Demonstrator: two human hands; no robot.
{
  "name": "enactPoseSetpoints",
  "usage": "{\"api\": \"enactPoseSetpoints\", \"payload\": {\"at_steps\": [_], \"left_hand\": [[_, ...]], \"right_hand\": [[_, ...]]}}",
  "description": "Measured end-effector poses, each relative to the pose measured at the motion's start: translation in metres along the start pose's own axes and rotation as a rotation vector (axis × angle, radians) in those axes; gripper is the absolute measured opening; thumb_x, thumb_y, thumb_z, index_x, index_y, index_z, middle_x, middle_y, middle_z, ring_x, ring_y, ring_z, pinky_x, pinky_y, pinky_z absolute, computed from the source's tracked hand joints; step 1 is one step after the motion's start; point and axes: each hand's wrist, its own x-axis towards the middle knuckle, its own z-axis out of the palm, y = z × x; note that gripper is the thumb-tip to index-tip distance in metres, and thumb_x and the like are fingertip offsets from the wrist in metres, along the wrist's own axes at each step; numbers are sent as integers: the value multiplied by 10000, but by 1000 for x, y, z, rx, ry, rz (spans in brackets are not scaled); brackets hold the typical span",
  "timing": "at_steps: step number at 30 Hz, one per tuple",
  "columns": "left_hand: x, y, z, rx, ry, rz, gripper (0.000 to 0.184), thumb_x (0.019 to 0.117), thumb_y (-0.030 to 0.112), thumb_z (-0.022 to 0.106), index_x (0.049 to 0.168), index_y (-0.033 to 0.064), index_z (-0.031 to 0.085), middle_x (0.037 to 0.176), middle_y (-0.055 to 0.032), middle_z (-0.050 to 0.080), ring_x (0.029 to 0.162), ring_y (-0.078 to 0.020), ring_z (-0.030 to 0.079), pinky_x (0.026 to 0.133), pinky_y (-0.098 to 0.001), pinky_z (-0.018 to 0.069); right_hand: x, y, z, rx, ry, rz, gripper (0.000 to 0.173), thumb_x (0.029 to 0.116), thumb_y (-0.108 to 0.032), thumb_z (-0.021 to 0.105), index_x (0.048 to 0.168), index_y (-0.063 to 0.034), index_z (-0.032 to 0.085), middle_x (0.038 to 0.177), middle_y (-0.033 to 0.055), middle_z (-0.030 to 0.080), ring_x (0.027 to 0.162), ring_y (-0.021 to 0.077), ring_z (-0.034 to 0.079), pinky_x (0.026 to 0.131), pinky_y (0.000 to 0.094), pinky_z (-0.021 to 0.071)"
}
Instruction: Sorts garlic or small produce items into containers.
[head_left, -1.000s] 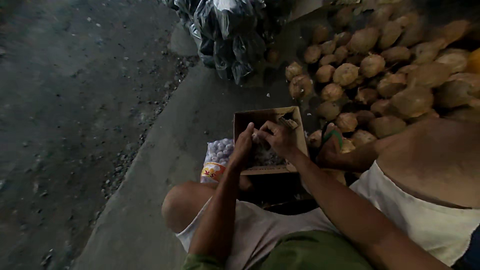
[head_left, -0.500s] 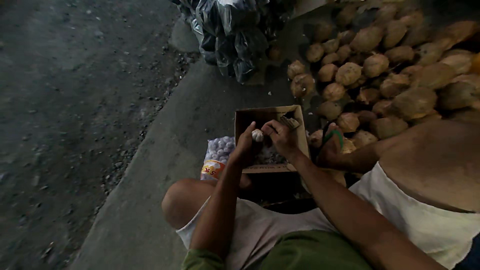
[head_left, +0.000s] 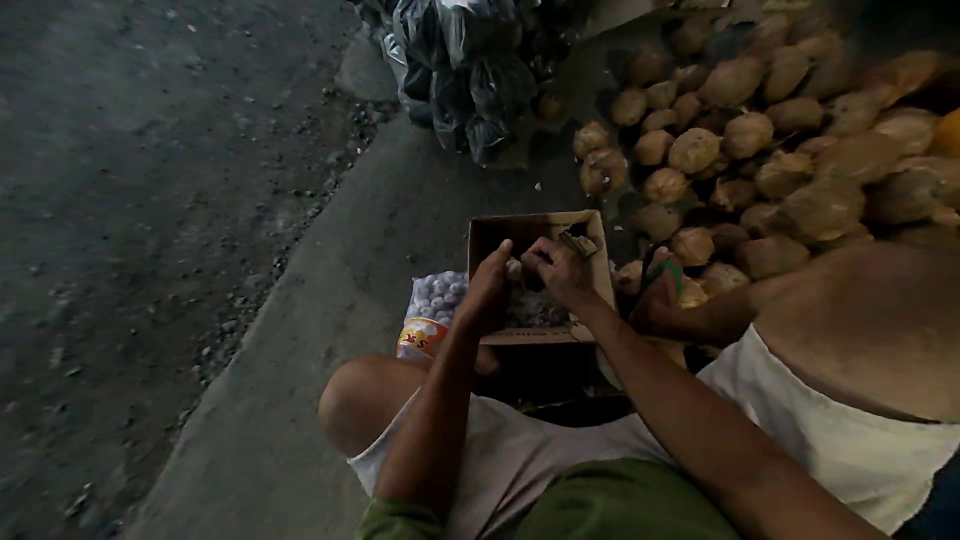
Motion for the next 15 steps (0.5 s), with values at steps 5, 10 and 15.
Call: {"api": "enactPoseSetpoints", "payload": {"at_steps": [5,10,15], "left_hand": [[0,0,1,39,27,-3,674,1064,625,231,1035,80,628,807,-57,586,697,-153,559,626,-337,494],[0,3,4,-155,64,-82,643,1075,588,260,1002,73,638,773,-48,620,663,-133,589,611,-298,514],[3,-3,8,-201,113,-133,746,1041,663,164,937,60,592,683,-48,561,575,-135,543,525,-293,478]], "right_hand": [[-3,7,5,-56,11,-141,178,995,-190,674,1086,-46,726,999,84,737,893,160,711,844,369,598],[0,8,1,32,-38,-102,264,1007,-196,644,1210,-29,667,1040,120,704,896,192,688,831,406,592],[0,8,6,-84,-167,-123,401,959,-273,731,1302,-80,657,1217,119,685,1044,211,685,942,424,569]]}}
